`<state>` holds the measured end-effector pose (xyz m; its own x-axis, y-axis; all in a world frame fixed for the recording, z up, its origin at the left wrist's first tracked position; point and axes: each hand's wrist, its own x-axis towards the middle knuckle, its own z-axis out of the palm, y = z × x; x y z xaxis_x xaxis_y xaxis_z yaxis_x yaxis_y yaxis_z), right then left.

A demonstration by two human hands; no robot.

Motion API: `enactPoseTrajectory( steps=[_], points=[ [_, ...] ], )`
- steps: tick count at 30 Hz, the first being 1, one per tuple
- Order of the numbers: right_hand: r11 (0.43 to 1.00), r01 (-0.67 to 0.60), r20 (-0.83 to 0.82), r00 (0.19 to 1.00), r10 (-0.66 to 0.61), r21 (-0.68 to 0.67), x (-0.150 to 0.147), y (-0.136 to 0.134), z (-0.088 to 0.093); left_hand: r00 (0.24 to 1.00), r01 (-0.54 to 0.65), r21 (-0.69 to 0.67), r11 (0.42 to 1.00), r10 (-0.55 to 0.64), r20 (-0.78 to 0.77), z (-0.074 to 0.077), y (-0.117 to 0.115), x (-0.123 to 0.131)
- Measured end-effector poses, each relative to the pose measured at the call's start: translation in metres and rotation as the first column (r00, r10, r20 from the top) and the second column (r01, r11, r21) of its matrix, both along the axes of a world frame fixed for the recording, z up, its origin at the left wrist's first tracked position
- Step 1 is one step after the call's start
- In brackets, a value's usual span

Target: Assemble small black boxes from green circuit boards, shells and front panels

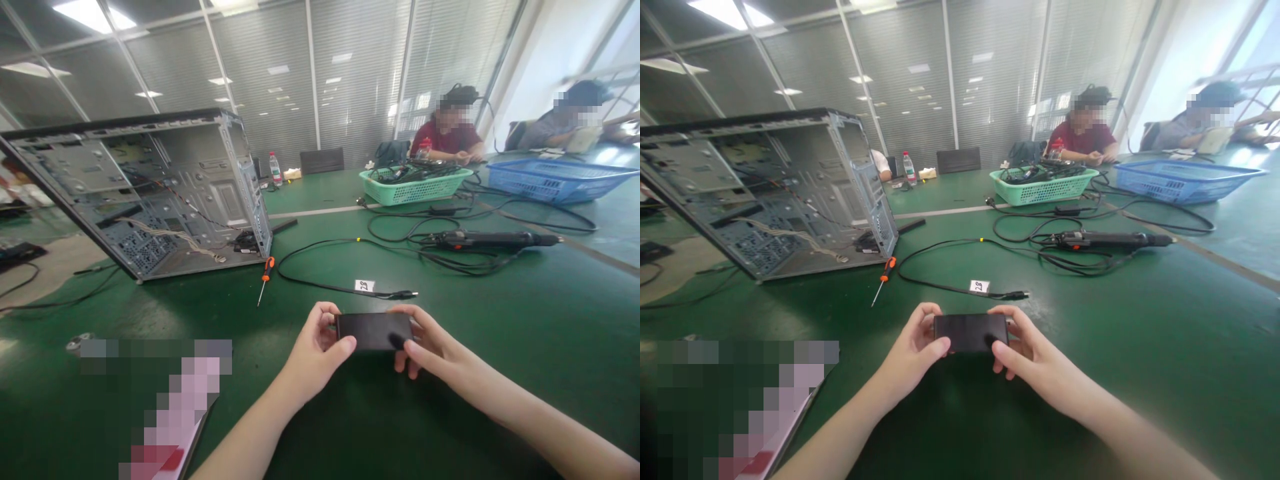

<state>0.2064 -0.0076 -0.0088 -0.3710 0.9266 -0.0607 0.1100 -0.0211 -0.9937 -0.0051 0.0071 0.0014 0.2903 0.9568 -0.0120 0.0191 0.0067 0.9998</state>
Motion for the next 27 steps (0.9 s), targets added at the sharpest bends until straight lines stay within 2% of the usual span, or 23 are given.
enactPoseTrajectory(
  steps=[4, 7, 11, 20, 24, 27],
  points=[
    [0.979, 0.111, 0.165, 0.976, -0.139, 0.168, 0.002, 0.000, 0.001, 0.979, 0.025, 0.195, 0.981, 0.016, -0.202, 0.001, -0.004, -0.001],
    [0.964, 0.061, 0.312, 0.939, -0.143, 0.260, 0.004, 0.000, 0.000, 0.941, 0.017, 0.272, 0.962, 0.077, -0.331, 0.001, -0.004, -0.002],
    [0.928, -0.017, 0.471, 0.865, -0.174, 0.373, 0.005, 0.000, -0.004, 0.889, 0.022, 0.303, 0.953, 0.120, -0.443, -0.001, -0.002, -0.003],
    [0.911, -0.028, 0.517, 0.830, -0.209, 0.412, 0.006, 0.004, -0.001, 0.828, 0.042, 0.268, 0.963, 0.117, -0.549, -0.002, -0.001, -0.004],
    [0.835, -0.015, 0.506, 0.802, -0.318, 0.550, 0.004, 0.006, 0.007, 0.804, 0.062, 0.297, 0.953, 0.129, -0.580, -0.007, 0.000, -0.005],
    [0.778, -0.089, 0.537, 0.772, -0.340, 0.621, -0.006, 0.010, 0.015, 0.792, 0.075, 0.344, 0.936, 0.154, -0.590, -0.010, 0.001, -0.005]
  ],
)
